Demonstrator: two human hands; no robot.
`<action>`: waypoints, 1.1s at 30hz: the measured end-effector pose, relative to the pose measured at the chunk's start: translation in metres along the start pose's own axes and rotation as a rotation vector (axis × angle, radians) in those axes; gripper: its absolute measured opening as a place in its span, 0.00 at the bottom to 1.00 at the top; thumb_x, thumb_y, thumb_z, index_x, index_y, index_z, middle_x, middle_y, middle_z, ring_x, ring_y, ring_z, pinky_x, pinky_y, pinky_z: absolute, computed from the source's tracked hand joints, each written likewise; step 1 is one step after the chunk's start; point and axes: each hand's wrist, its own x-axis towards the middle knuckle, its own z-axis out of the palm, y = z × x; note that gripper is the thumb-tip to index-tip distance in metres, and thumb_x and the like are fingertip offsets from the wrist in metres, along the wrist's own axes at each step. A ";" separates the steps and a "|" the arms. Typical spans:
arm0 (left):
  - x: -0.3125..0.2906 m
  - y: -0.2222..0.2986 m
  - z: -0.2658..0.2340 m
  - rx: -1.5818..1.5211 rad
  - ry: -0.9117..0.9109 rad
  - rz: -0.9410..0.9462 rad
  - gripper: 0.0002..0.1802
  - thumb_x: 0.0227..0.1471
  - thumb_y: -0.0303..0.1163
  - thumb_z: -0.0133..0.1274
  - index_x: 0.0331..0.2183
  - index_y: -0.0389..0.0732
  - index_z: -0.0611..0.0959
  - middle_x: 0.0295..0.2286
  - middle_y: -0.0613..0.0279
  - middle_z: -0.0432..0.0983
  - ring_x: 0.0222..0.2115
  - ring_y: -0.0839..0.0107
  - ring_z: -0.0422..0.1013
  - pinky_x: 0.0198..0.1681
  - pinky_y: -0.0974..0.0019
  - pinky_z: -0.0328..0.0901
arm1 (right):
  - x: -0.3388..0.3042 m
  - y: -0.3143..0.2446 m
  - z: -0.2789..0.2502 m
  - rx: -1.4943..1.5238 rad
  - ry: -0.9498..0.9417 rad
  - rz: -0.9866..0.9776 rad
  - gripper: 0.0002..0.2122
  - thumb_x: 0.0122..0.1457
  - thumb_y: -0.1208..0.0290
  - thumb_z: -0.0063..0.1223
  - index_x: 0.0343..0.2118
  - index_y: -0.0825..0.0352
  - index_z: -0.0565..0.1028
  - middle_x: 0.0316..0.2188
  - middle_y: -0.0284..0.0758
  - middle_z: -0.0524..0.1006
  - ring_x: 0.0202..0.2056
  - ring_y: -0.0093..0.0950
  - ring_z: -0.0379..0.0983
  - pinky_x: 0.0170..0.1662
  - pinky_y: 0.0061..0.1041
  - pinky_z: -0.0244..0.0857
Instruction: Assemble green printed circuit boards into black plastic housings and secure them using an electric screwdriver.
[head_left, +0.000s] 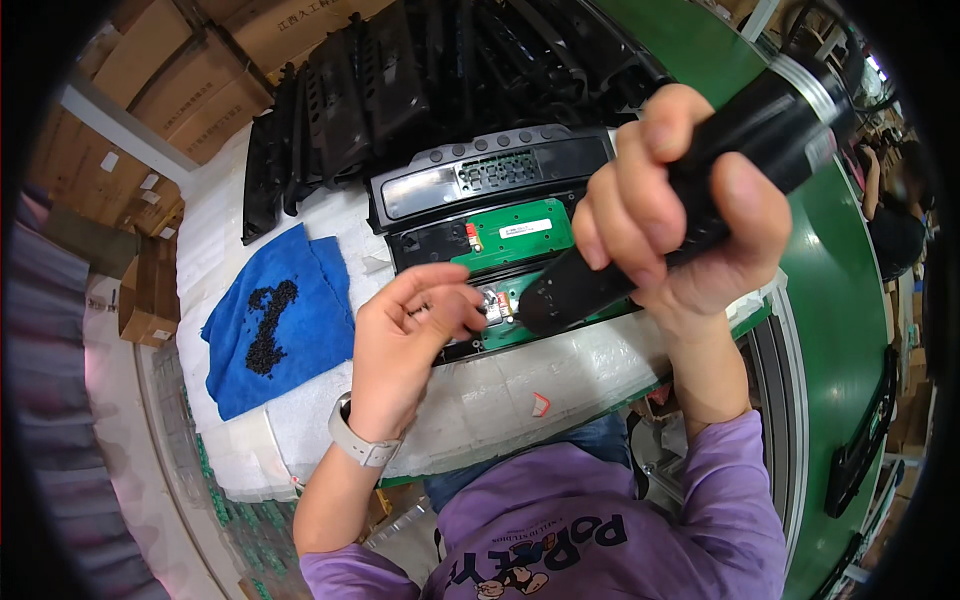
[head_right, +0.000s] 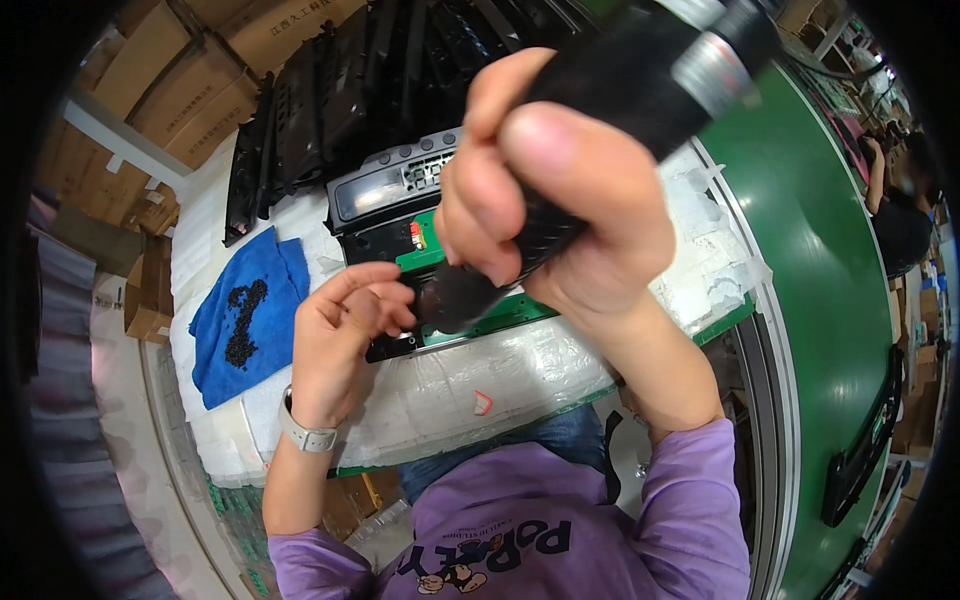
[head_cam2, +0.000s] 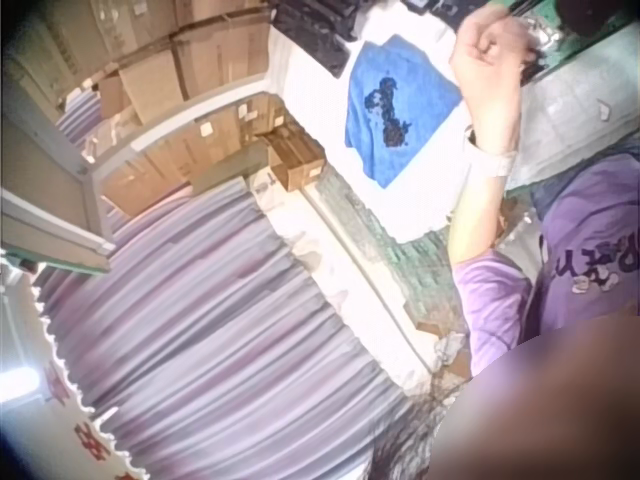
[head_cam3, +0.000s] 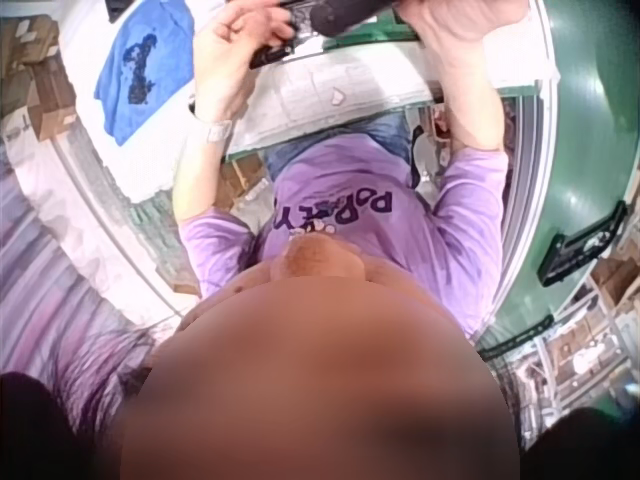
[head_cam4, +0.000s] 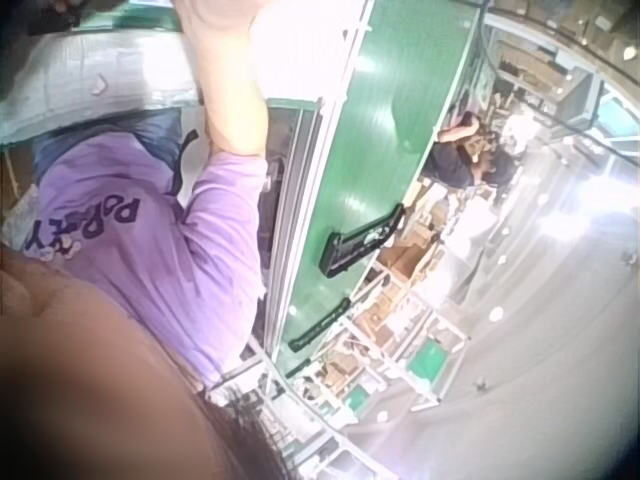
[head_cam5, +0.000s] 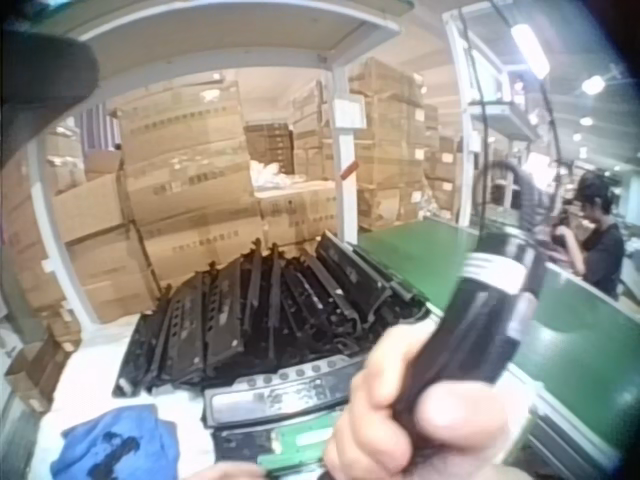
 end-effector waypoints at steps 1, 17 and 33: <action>0.002 0.000 -0.003 -0.001 0.003 -0.001 0.11 0.54 0.30 0.48 0.37 0.32 0.74 0.30 0.56 0.75 0.28 0.73 0.73 0.30 0.75 0.66 | 0.000 -0.002 0.000 -0.095 0.003 0.139 0.16 0.53 0.58 0.46 0.34 0.67 0.63 0.14 0.28 0.63 0.10 0.19 0.58 0.20 0.23 0.58; 0.006 -0.009 -0.009 -0.226 -0.023 -0.109 0.11 0.60 0.32 0.35 0.35 0.35 0.70 0.23 0.56 0.73 0.19 0.74 0.70 0.21 0.77 0.63 | -0.009 0.025 0.020 -0.389 -0.006 0.125 0.10 0.40 0.78 0.55 0.23 0.69 0.64 0.15 0.32 0.69 0.16 0.16 0.64 0.20 0.14 0.59; 0.009 -0.008 -0.008 -0.232 -0.091 -0.125 0.05 0.53 0.24 0.44 0.34 0.38 0.69 0.20 0.61 0.71 0.14 0.84 0.55 0.17 0.80 0.49 | 0.000 0.007 -0.002 -0.014 -0.087 0.109 0.12 0.50 0.66 0.50 0.31 0.68 0.63 0.13 0.29 0.63 0.10 0.19 0.58 0.18 0.22 0.59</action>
